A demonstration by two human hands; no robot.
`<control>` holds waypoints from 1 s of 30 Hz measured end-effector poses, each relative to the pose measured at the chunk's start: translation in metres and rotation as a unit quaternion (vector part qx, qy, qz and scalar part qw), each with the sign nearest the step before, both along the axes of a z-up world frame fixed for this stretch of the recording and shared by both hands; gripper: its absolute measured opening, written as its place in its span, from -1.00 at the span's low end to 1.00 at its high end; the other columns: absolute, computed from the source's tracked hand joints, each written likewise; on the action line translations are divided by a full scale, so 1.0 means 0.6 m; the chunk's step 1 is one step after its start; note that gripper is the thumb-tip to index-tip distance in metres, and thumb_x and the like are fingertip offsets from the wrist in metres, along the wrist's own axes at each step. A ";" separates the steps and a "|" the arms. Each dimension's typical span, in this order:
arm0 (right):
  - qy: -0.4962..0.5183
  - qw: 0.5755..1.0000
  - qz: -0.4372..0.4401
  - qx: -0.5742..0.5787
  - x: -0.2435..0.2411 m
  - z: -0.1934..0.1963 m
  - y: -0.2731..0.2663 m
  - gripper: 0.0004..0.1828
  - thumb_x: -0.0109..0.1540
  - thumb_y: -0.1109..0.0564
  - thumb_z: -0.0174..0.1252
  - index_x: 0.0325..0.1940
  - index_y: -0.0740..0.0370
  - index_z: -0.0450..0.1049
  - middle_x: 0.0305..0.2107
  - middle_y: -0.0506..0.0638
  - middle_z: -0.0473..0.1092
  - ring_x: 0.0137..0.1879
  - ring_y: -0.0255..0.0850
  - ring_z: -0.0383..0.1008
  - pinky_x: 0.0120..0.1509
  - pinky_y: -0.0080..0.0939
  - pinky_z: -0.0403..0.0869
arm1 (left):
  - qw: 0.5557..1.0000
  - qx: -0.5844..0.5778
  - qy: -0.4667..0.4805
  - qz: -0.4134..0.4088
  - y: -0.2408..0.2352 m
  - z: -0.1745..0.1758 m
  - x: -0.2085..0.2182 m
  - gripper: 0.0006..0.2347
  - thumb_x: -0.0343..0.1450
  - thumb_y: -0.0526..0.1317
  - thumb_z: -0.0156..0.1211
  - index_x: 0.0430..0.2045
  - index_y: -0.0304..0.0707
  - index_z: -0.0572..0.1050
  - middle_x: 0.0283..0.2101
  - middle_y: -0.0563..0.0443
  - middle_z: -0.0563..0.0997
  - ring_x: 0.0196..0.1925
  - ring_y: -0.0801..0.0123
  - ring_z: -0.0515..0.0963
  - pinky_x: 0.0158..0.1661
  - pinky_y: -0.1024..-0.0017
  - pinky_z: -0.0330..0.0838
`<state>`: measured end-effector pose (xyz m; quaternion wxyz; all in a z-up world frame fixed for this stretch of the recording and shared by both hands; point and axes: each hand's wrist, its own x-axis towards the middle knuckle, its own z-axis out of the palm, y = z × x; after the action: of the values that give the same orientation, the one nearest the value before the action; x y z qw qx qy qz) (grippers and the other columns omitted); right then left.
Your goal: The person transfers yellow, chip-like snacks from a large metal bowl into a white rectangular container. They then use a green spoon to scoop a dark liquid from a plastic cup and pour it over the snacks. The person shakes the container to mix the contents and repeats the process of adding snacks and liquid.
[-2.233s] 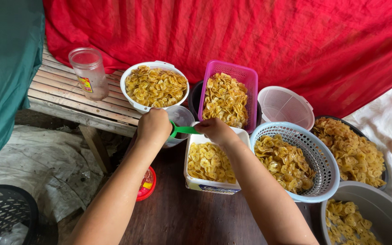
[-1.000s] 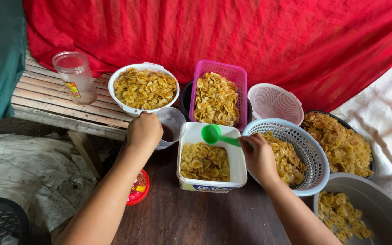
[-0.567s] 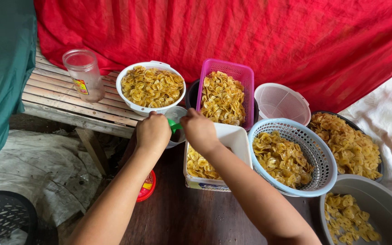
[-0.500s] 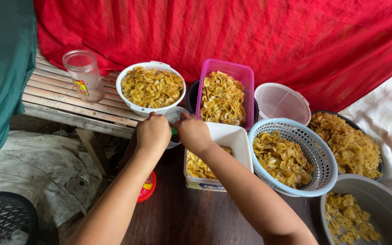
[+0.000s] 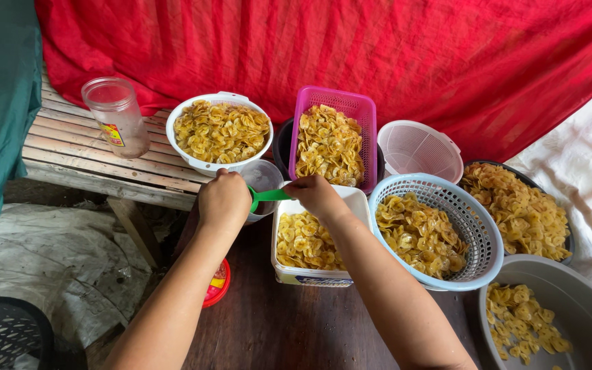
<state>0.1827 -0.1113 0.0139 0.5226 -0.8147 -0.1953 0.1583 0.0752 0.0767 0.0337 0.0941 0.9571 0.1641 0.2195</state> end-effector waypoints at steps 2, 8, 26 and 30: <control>0.067 0.997 -0.022 0.018 -0.001 0.005 -0.021 -0.76 0.23 0.08 0.29 -0.12 0.27 0.69 -0.53 -0.07 0.41 -0.43 -0.31 0.24 -0.33 -0.23 0.23 | 1.000 0.003 -0.011 -0.002 0.001 -0.002 -0.003 -0.83 0.36 -0.32 0.08 -0.53 -0.40 0.62 -0.28 -0.32 0.64 -0.36 -0.06 0.69 -0.26 0.14 0.58; 0.155 0.983 -0.072 0.059 -0.016 0.038 -0.063 -0.75 0.22 0.08 0.29 -0.08 0.23 0.64 -0.50 -0.14 0.42 -0.41 -0.39 0.24 -0.28 -0.33 0.29 | 1.000 0.013 -0.024 0.001 0.001 -0.005 -0.013 -0.83 0.38 -0.32 0.06 -0.51 -0.39 0.62 -0.29 -0.31 0.65 -0.36 -0.05 0.69 -0.26 0.16 0.59; -0.487 0.835 -0.064 -0.247 -0.164 0.060 -0.239 -0.81 0.24 0.16 0.24 -0.09 0.21 0.63 -0.30 0.08 0.50 -0.29 -0.04 0.53 -0.24 -0.13 0.49 | 0.999 0.019 -0.029 0.003 0.002 -0.004 -0.012 -0.83 0.38 -0.32 0.06 -0.51 -0.40 0.61 -0.30 -0.27 0.64 -0.38 -0.03 0.69 -0.28 0.17 0.59; -0.508 0.833 -0.093 -0.199 -0.164 0.070 -0.232 -0.82 0.22 0.19 0.25 -0.12 0.24 0.64 -0.31 0.07 0.51 -0.30 -0.05 0.53 -0.23 -0.14 0.51 | 0.999 0.021 -0.037 0.001 0.003 -0.003 -0.010 -0.83 0.36 -0.32 0.07 -0.53 -0.40 0.61 -0.31 -0.27 0.64 -0.39 -0.03 0.69 -0.31 0.17 0.59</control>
<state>0.0846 -0.2503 0.0560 0.1888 -0.8810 -0.3207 -0.2921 0.0692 0.0783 0.0319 0.0801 0.9498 0.1567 0.2585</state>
